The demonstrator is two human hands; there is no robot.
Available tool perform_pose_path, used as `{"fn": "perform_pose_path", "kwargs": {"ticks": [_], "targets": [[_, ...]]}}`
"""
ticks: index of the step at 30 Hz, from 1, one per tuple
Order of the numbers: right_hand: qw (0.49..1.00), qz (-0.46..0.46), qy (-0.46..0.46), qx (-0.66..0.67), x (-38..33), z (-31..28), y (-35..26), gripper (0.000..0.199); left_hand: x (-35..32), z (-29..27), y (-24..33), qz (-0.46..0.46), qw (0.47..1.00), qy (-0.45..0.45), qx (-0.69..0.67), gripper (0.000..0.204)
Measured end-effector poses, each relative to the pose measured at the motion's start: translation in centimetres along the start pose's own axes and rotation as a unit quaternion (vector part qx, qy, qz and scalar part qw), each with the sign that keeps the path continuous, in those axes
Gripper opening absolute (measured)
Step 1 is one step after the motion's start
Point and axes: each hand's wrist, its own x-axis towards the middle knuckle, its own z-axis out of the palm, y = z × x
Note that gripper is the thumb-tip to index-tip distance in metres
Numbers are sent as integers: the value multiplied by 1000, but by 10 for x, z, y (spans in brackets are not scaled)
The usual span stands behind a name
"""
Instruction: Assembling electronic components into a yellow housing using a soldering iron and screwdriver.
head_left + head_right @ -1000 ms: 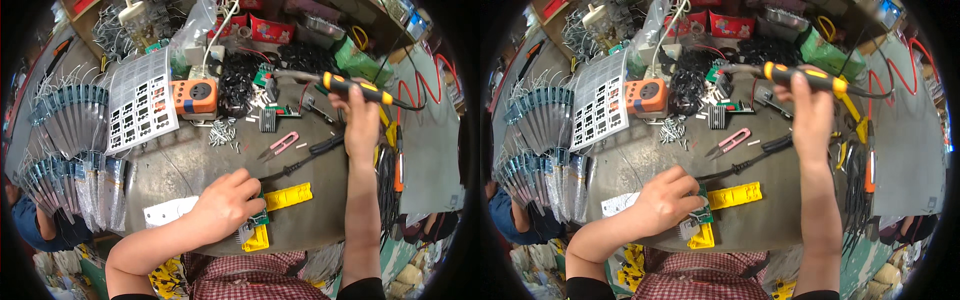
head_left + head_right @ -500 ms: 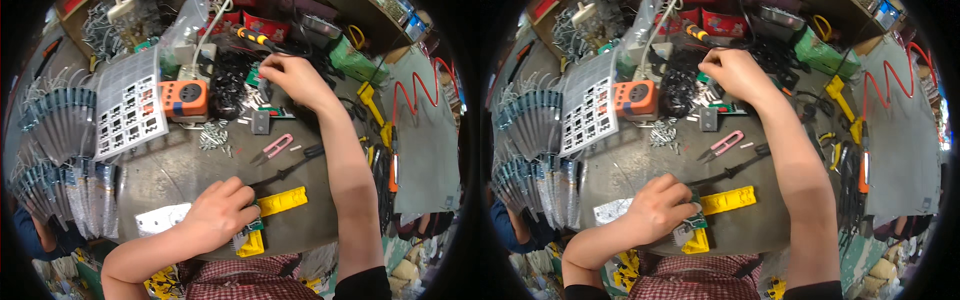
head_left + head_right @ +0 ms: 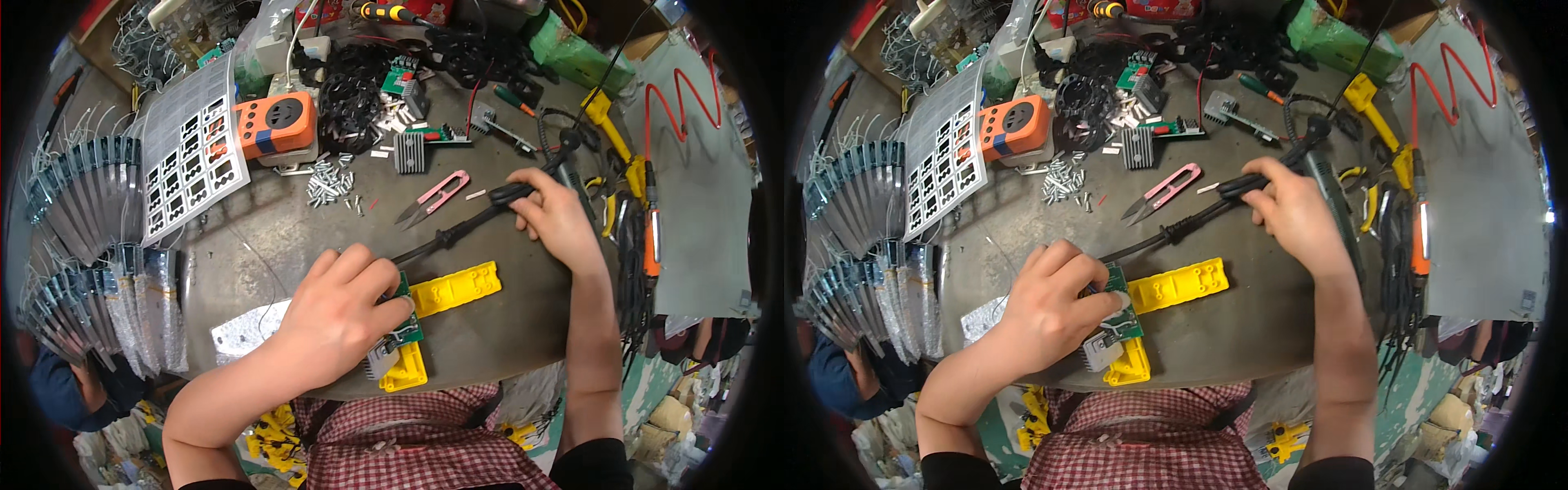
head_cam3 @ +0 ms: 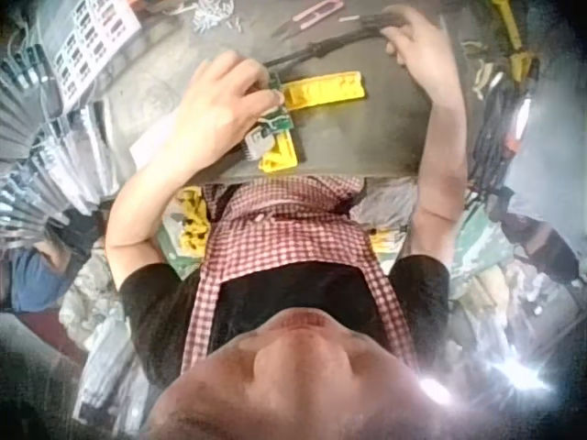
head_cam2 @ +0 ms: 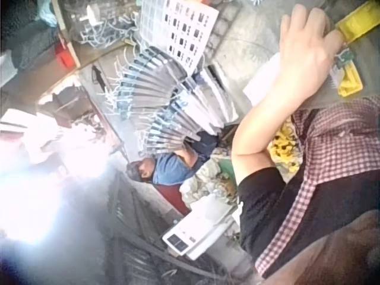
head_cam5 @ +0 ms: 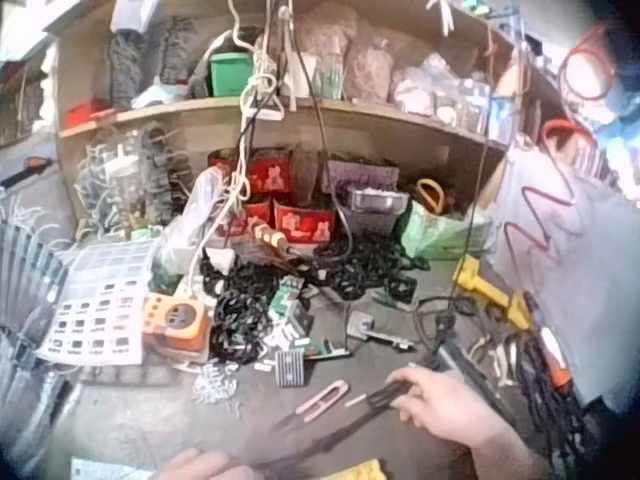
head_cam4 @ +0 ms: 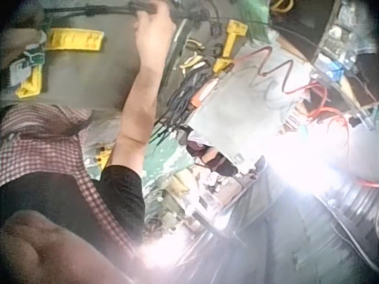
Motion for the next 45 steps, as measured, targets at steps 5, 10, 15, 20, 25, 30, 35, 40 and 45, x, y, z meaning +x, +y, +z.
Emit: {"fn": "perform_pose_path", "kwargs": {"ticks": [5, 10, 15, 20, 25, 30, 35, 40, 45], "targets": [[989, -55, 89, 105, -3, -3, -16, 28, 4, -4, 8, -3, 998, -31, 47, 21], [940, -133, 217, 226, -11, -7, -38, 33, 8, -8, 13, 35, 989, -28, 139, 7], [928, -135, 281, 206, -32, -33, -19, 33, 6, -8, 13, 31, 987, -36, 151, 7], [945, -46, 283, 154, -55, -33, 26, 31, 4, -4, 11, 27, 989, -22, 147, 9], [951, 44, 302, 47, -69, -17, 44, 35, 5, -5, 10, 33, 991, -27, 128, 8], [957, -3, 285, -60, -91, 21, -10, 45, -1, -14, 1, -71, 994, 1, -84, 21], [920, -382, -58, -58, -111, 63, -46, 41, -17, -23, -16, -248, 947, -18, -204, 27], [897, -416, -60, -136, -111, 96, -62, 36, -19, -24, -11, -283, 928, -71, -233, 22], [891, -423, -38, -158, -115, 103, -63, 37, -13, -22, -10, -328, 897, -88, -283, 17]]}}
